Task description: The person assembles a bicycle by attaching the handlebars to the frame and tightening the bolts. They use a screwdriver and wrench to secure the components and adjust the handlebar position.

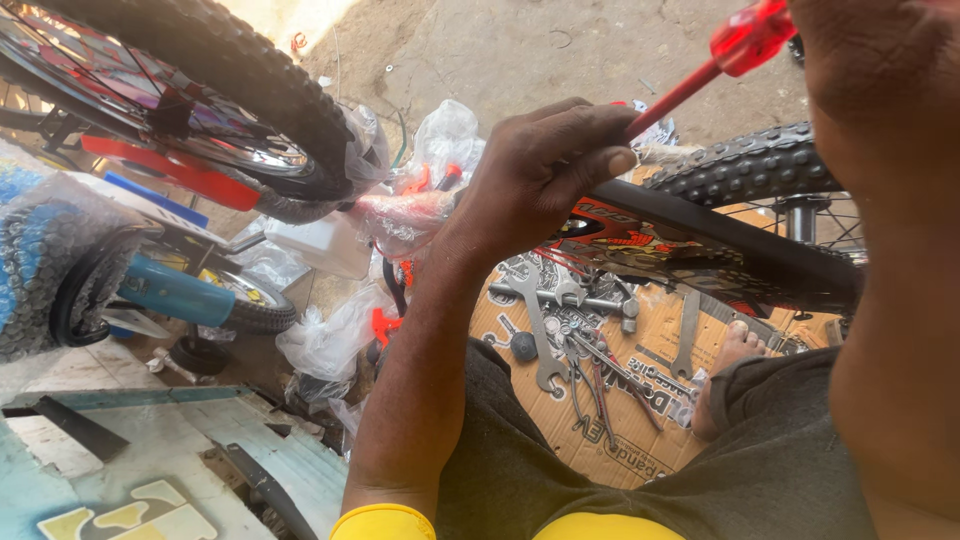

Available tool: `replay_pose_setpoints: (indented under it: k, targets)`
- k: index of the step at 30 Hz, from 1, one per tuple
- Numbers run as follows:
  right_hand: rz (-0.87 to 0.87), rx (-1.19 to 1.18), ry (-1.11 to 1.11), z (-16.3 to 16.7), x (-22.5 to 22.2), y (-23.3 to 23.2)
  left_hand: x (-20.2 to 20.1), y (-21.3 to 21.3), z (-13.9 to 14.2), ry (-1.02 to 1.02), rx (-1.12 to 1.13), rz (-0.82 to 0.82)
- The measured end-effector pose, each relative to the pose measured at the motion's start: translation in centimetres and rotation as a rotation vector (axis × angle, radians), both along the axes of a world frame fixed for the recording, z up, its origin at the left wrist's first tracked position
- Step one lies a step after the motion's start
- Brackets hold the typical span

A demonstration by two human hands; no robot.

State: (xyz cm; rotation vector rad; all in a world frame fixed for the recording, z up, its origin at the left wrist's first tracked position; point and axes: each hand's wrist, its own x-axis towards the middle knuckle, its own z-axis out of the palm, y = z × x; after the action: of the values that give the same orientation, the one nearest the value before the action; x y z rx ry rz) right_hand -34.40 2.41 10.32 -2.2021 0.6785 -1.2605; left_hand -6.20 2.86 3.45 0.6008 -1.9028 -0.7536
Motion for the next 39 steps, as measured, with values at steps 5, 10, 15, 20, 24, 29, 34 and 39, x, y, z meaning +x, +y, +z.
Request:
replay_pose_setpoints:
  k: [5,10,15,20,24,29,34,39]
  targets:
    - [-0.013,-0.021,0.034,-0.5,0.3,0.3,-0.2,0.4,0.3,-0.054,0.004,0.061]
    - [-0.007,-0.007,0.003,-0.2,-0.5,0.2,-0.1,0.7,0.7,-0.078,0.046,0.075]
    - [0.016,0.004,-0.005,0.1,-0.8,0.2,-0.7,1.0,0.8,-0.066,-0.015,0.131]
    - [0.041,0.003,0.023,-0.7,-1.0,-1.0,-0.5,0.9,0.6,-0.043,-0.021,0.134]
    - [0.148,0.107,-0.06,-2.1,-1.7,-2.8,-0.3,0.9,0.6,-0.033,-0.026,0.116]
    - [0.251,0.258,-0.224,-3.5,-2.5,-3.7,-0.2,1.0,0.7,-0.015,-0.038,0.103]
    - [0.202,0.229,-0.167,-2.9,-2.2,-3.6,-0.2,1.0,0.4,0.007,-0.059,0.107]
    - [0.181,0.226,-0.148,-2.2,-1.1,-3.9,-0.1,0.8,0.0,0.019,-0.07,0.125]
